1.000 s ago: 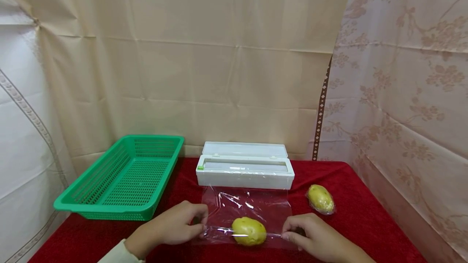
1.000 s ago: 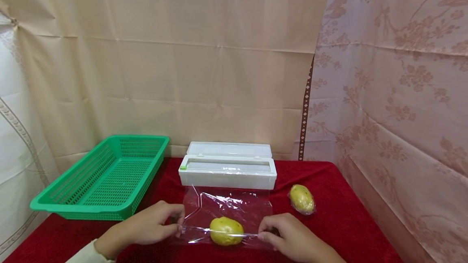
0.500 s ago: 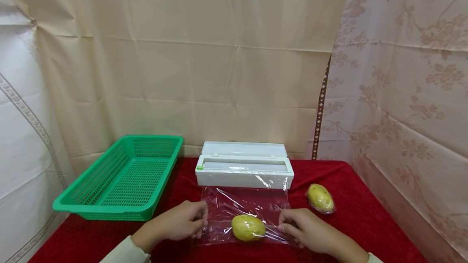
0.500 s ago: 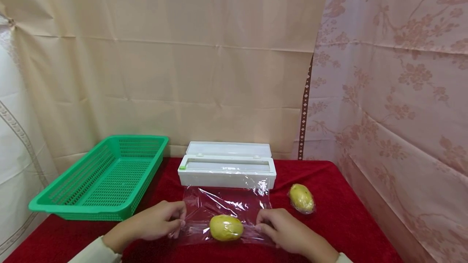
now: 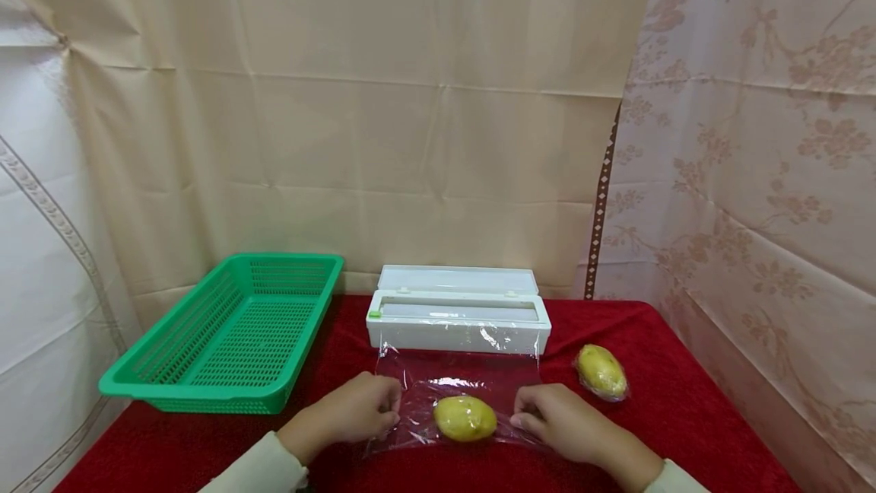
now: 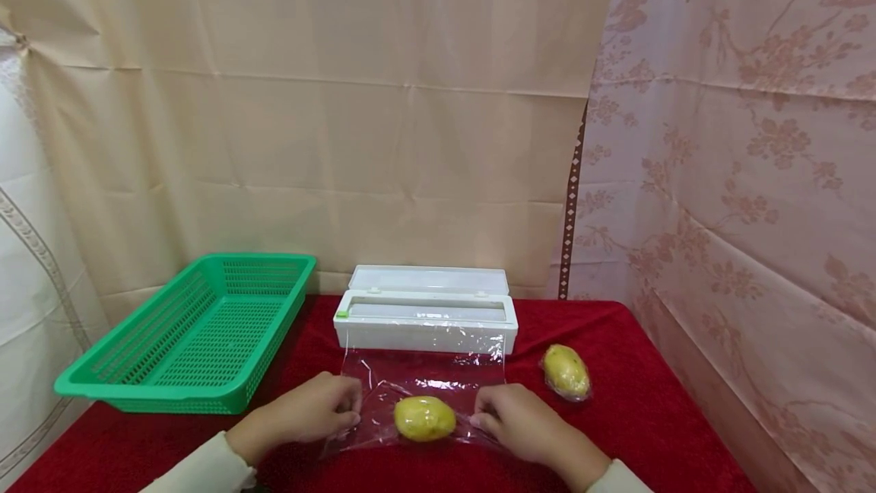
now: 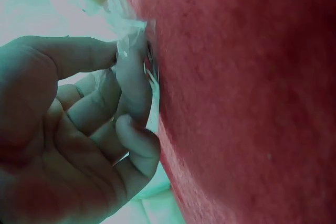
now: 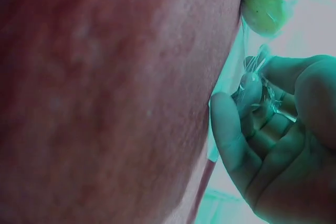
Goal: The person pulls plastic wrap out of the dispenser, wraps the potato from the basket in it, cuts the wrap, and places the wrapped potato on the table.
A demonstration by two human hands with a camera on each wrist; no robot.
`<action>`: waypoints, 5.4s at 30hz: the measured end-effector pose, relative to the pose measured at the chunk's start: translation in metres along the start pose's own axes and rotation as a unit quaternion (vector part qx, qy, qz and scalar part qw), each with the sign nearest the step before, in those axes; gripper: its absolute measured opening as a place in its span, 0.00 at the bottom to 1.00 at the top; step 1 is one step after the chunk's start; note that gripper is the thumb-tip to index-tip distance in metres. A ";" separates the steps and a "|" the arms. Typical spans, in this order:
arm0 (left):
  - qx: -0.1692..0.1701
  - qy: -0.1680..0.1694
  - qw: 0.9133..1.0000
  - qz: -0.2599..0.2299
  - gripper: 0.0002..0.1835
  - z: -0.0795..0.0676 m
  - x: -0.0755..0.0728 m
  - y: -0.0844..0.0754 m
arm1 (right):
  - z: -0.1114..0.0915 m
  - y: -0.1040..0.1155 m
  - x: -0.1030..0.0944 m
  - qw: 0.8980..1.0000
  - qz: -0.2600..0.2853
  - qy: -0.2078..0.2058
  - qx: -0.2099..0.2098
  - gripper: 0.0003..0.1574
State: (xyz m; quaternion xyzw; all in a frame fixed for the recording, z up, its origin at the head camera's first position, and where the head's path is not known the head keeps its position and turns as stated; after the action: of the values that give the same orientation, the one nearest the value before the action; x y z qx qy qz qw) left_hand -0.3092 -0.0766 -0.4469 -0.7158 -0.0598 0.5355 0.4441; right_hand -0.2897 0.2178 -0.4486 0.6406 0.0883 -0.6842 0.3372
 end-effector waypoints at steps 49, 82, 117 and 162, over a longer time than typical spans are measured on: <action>0.063 -0.010 0.951 0.302 0.15 -0.020 0.020 -0.034 | -0.010 0.019 -0.001 0.994 -0.068 0.037 0.079 0.08; 0.157 -0.118 0.930 0.310 0.19 -0.045 0.017 -0.074 | -0.026 0.048 -0.019 0.997 -0.033 -0.064 -0.008 0.17; 0.183 -0.078 0.973 0.117 0.10 -0.002 0.033 -0.089 | 0.003 0.060 -0.012 0.983 0.072 -0.068 -0.158 0.14; 0.031 -0.076 0.994 -0.066 0.16 0.051 0.001 -0.051 | 0.023 0.041 -0.010 0.991 -0.070 -0.112 -0.027 0.17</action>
State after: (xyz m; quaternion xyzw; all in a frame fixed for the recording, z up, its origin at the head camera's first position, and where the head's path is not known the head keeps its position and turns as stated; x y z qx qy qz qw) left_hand -0.3299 -0.0161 -0.4136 -0.6531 -0.1239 0.5596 0.4950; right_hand -0.2859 0.1778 -0.4224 0.5430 0.1132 -0.7708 0.3134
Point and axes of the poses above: each hand's wrist, its own z-axis towards the middle knuckle, its own x-axis out of the palm, y = z × x, the point moved 6 cm from there along z, towards the middle knuckle, and after that the axes turned 12 degrees about -z, right-handed, at the moved point
